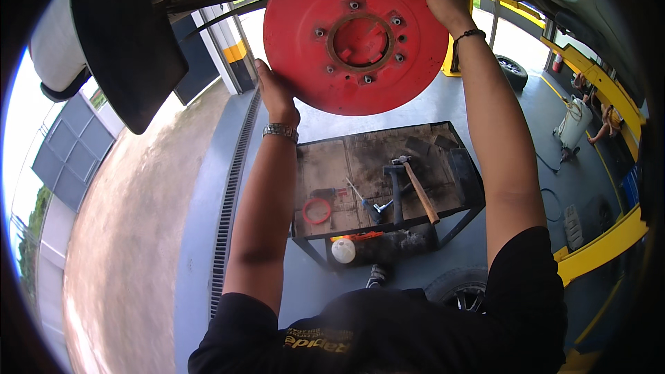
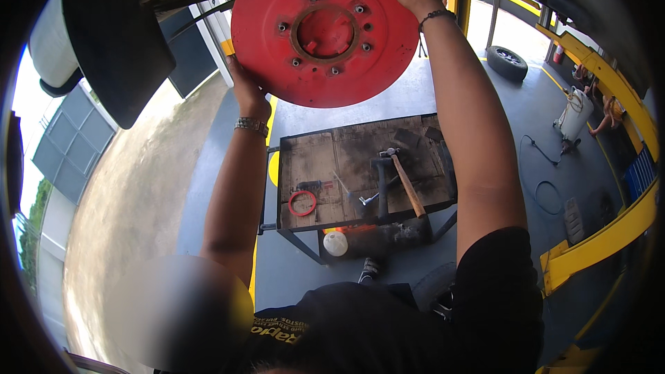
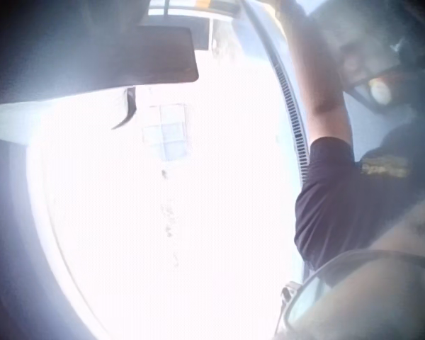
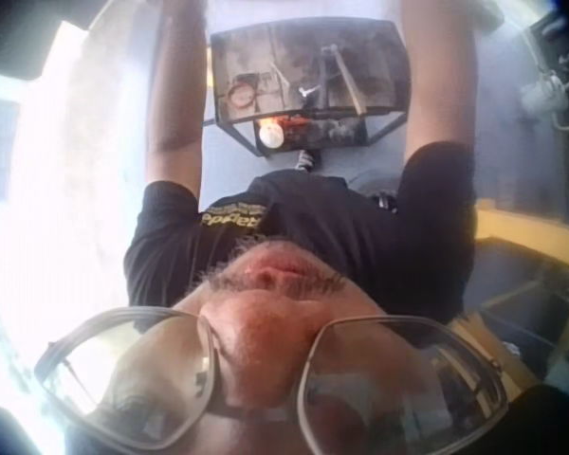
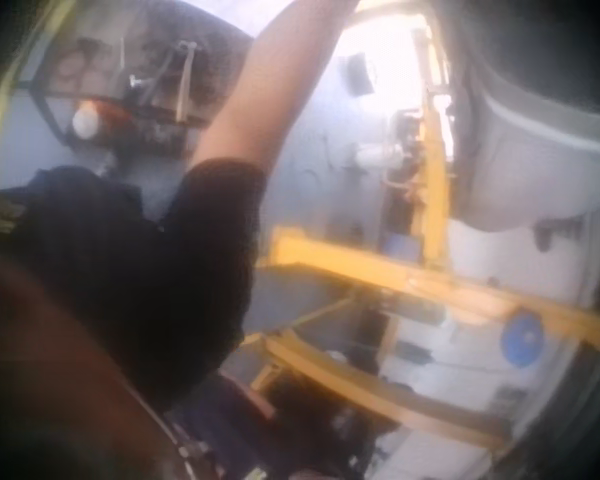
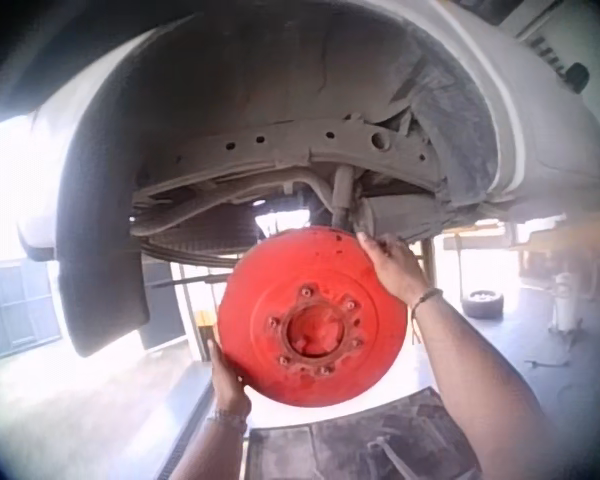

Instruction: The person removes bolts from a red brake disc using a socket wrench and hammer, then detaches the disc from the hub and places it on a tool cart. The person also handles a screwdriver and moves a tool cart during the process.

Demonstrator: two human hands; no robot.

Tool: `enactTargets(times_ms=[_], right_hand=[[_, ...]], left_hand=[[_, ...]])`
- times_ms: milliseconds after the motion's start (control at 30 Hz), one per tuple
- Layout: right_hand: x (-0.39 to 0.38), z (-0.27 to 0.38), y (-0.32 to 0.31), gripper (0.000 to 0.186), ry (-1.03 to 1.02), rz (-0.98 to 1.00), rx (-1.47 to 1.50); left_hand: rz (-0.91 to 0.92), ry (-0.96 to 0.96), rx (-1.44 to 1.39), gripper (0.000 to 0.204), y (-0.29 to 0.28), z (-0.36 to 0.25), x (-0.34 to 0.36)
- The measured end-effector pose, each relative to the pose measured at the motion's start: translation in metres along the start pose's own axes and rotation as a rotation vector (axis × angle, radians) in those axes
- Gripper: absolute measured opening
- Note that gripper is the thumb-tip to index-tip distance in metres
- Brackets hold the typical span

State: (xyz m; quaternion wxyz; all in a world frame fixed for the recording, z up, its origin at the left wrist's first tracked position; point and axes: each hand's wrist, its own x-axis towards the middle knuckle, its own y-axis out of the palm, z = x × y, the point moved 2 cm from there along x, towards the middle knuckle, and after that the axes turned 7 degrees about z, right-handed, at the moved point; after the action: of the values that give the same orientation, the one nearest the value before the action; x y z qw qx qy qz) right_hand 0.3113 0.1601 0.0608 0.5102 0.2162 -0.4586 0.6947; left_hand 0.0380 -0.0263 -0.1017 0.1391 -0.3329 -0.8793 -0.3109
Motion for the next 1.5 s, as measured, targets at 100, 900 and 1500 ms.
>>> enactTargets(times_ms=[100,900,1500], right_hand=[[0.038,0.076,0.019,0.084,-0.061,0.236,-0.304],[0.025,0.097,-0.007,0.065,-0.069,0.000,-0.265],[-0.141,-0.022,0.057,0.081,0.422,-0.567,0.674]], left_hand=[[-0.028,0.003,-0.227,0.078,0.000,-0.005,-0.010],[-0.081,0.179,0.574,0.096,0.041,-0.089,0.023],[-0.121,0.105,0.209,0.092,0.027,-0.076,0.006]])
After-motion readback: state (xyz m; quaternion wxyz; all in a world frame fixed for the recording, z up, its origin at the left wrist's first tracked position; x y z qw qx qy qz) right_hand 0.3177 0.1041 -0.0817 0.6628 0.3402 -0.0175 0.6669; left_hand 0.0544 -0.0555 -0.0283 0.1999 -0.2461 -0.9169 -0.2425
